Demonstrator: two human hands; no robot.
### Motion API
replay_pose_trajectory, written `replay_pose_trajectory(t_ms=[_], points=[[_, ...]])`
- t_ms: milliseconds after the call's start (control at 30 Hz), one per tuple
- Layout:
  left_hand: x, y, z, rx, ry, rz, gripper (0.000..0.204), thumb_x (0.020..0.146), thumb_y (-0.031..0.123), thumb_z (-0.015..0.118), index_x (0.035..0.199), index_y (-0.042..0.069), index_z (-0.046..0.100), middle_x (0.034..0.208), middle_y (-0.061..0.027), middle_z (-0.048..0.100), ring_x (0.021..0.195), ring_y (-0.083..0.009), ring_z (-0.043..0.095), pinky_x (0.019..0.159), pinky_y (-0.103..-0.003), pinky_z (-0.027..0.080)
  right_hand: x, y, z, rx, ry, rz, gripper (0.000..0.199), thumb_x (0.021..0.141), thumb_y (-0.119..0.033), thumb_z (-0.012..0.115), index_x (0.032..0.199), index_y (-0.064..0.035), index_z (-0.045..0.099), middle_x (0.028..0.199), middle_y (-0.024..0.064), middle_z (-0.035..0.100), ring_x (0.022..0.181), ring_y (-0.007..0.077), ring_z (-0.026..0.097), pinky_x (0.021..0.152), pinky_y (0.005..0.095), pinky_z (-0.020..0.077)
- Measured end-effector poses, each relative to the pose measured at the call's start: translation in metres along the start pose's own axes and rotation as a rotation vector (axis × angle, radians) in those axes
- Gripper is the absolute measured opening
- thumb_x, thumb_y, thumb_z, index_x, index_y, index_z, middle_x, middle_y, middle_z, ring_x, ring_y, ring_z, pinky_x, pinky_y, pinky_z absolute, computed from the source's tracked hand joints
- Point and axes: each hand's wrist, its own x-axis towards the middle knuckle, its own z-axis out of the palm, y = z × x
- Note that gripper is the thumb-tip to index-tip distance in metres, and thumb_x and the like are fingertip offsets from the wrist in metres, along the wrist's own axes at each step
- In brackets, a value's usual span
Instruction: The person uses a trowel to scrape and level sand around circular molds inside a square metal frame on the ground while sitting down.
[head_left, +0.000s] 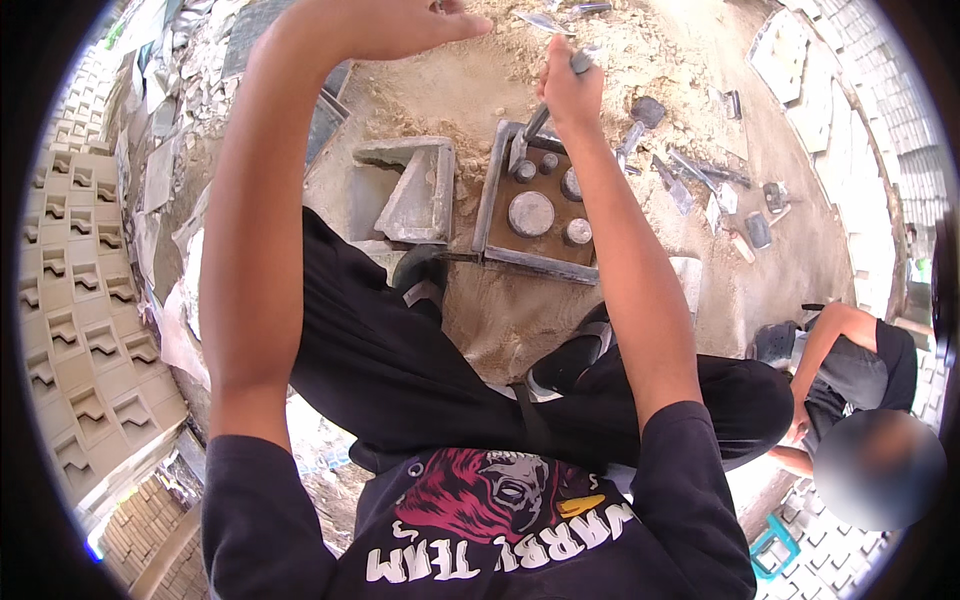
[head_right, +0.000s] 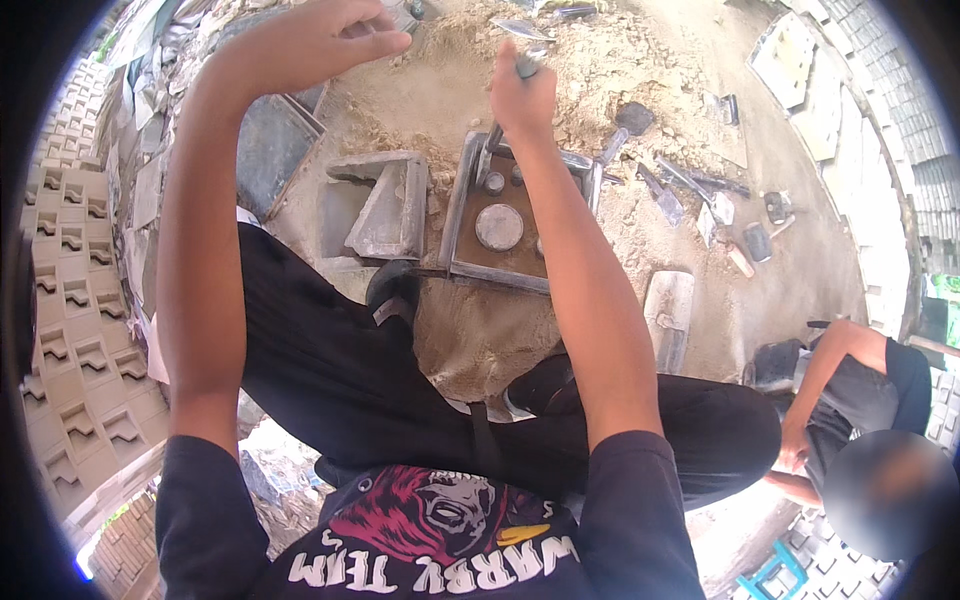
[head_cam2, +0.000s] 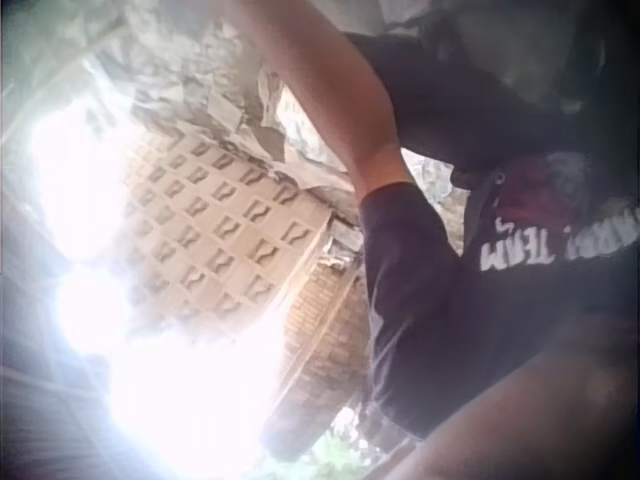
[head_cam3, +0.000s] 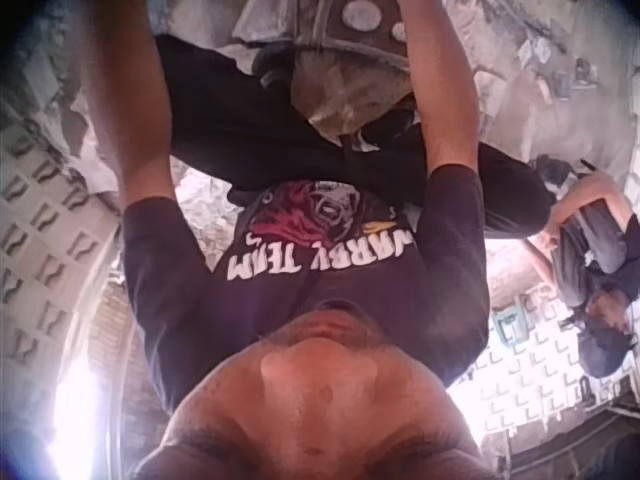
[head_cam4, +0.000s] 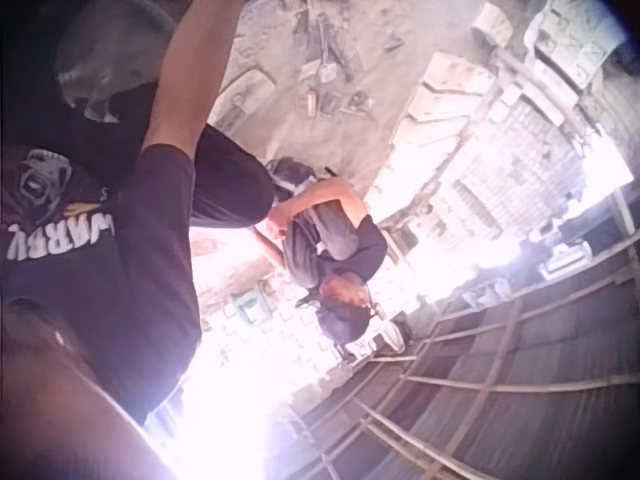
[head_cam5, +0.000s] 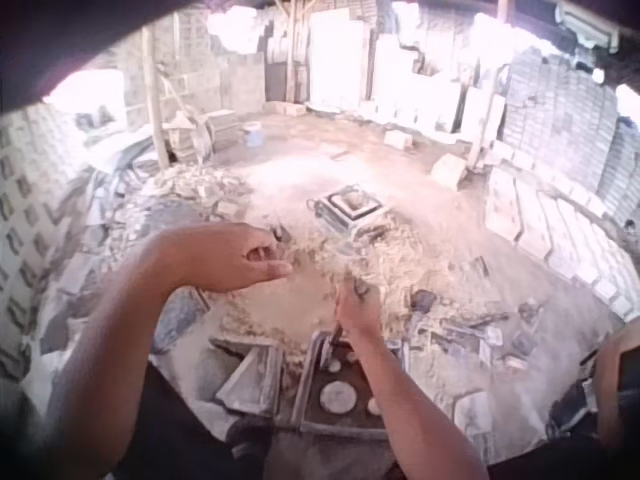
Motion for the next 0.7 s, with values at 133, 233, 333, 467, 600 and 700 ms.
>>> replay_pose_trajectory(t_ms=[133, 233, 333, 467, 600, 700], points=[[-0.010, -0.006, 0.016, 0.026, 0.258, 0.042, 0.055, 0.095, 0.057, 0.050, 0.099, 0.004, 0.064, 0.090, -0.0117, 0.066, 0.084, -0.0228, 0.062, 0.078, -0.038, 0.050, 0.003, -0.035, 0.004, 0.107, 0.161, -0.041, 0.057, 0.100, -0.035, 0.052, 0.051, -0.0054, 0.047, 0.047, 0.0000, 0.046, 0.044, 0.0101, 0.041, 0.044, 0.0330, 0.0317], [-0.016, 0.000, 0.001, -0.067, 0.093, 0.035, 0.056, 0.094, 0.057, 0.053, 0.113, 0.006, 0.062, 0.098, -0.0149, 0.068, 0.090, -0.0259, 0.064, 0.079, -0.039, 0.051, -0.024, -0.027, 0.008, -0.042, 0.267, -0.059, 0.056, 0.100, -0.038, 0.053, 0.054, -0.0077, 0.045, 0.049, -0.0011, 0.045, 0.045, 0.0088, 0.040, 0.043, 0.0327, 0.0262], [-0.003, 0.007, 0.006, -0.071, 0.091, 0.043, 0.055, 0.093, 0.056, 0.054, 0.111, 0.005, 0.063, 0.099, -0.0144, 0.068, 0.091, -0.0257, 0.065, 0.080, -0.038, 0.051, -0.015, 0.015, -0.005, 0.078, 0.196, -0.067, 0.057, 0.098, -0.046, 0.054, 0.055, -0.0095, 0.043, 0.051, -0.0015, 0.046, 0.046, 0.0080, 0.041, 0.044, 0.0291, 0.0291], [-0.007, 0.004, 0.014, -0.030, 0.114, 0.006, 0.058, 0.094, 0.056, 0.050, 0.099, 0.001, 0.067, 0.093, -0.0132, 0.069, 0.085, -0.0268, 0.065, 0.078, -0.040, 0.050, -0.007, -0.033, -0.006, 0.143, 0.134, -0.005, 0.055, 0.100, -0.044, 0.053, 0.058, -0.0087, 0.045, 0.051, -0.0025, 0.044, 0.046, 0.0082, 0.040, 0.045, 0.0271, 0.0321], [-0.014, 0.001, 0.010, -0.018, 0.064, -0.006, 0.053, 0.094, 0.054, 0.053, 0.112, 0.004, 0.063, 0.097, -0.0134, 0.068, 0.089, -0.0252, 0.066, 0.078, -0.037, 0.052, -0.029, -0.049, -0.008, 0.039, 0.266, -0.136, 0.058, 0.099, -0.048, 0.051, 0.057, -0.0084, 0.045, 0.050, -0.0031, 0.044, 0.046, 0.0073, 0.036, 0.044, 0.0293, 0.0267], [-0.004, 0.012, 0.008, -0.041, 0.077, 0.018, 0.052, 0.094, 0.052, 0.054, 0.112, 0.004, 0.062, 0.097, -0.0130, 0.069, 0.089, -0.0251, 0.066, 0.078, -0.037, 0.052, -0.027, 0.006, -0.037, -0.167, 0.087, -0.304, 0.054, 0.098, -0.046, 0.055, 0.064, -0.0047, 0.054, 0.052, -0.0017, 0.049, 0.047, 0.0072, 0.042, 0.044, 0.0291, 0.0317]])
